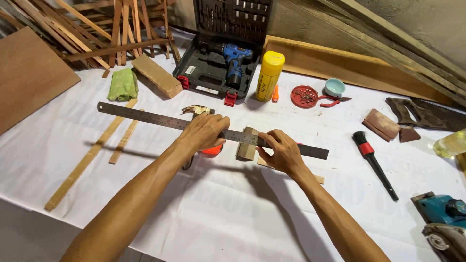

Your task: Measure, mark, and plane small wooden strips for a woodworking project.

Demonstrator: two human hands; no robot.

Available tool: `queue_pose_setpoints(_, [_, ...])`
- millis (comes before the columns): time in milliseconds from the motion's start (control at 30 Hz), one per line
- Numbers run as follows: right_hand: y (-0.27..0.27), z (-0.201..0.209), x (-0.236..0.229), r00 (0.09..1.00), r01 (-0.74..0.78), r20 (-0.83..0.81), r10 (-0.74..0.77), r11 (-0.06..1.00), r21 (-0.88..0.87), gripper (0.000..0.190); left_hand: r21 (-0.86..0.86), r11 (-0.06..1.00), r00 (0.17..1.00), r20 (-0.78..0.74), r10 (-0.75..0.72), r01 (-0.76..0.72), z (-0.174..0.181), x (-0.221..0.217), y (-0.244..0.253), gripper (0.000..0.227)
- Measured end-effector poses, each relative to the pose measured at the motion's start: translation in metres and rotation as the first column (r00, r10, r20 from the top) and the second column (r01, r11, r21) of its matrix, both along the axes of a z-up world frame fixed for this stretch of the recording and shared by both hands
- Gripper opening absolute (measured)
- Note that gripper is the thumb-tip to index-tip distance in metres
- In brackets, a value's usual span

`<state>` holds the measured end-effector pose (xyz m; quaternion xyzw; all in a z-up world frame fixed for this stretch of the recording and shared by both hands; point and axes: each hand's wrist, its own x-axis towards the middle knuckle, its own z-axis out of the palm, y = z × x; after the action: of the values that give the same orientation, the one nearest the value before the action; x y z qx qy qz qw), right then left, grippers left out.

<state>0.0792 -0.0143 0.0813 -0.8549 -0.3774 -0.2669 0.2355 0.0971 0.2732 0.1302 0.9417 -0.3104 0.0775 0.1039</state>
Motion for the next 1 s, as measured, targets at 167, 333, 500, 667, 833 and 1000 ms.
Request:
queue_pose_setpoints(167, [0.044, 0.002, 0.011, 0.998, 0.060, -0.028, -0.061, 0.998, -0.009, 0.043, 0.053, 0.990, 0.985, 0.101, -0.136, 0.131, 0.000, 0.032, 0.049, 0.042])
queue_pose_setpoints(333, [0.079, 0.013, 0.038, 0.998, 0.062, 0.009, -0.062, 0.996, -0.059, 0.044, 0.129, 0.971, 0.960, 0.170, -0.223, 0.203, 0.013, 0.068, 0.092, 0.042])
queue_pose_setpoints(500, [0.099, 0.024, 0.079, 0.990, 0.143, 0.036, -0.139, 0.972, -0.186, 0.042, 0.099, 0.969, 0.929, 0.275, -0.246, 0.227, 0.014, 0.113, 0.115, 0.039])
queue_pose_setpoints(667, [0.109, 0.025, 0.118, 0.987, 0.158, 0.038, -0.153, 0.955, -0.251, 0.039, 0.106, 0.975, 0.936, 0.276, -0.217, 0.194, 0.005, 0.147, 0.125, 0.038])
queue_pose_setpoints(833, [0.118, 0.017, 0.151, 0.989, 0.140, 0.073, -0.127, 0.964, -0.226, 0.040, 0.096, 0.975, 0.944, 0.246, -0.220, 0.202, -0.002, 0.179, 0.136, 0.036])
queue_pose_setpoints(1000, [0.130, 0.001, 0.173, 0.986, 0.162, 0.014, -0.164, 0.951, -0.265, 0.038, 0.043, 0.979, 0.964, 0.171, -0.202, 0.197, -0.014, 0.205, 0.146, 0.034])
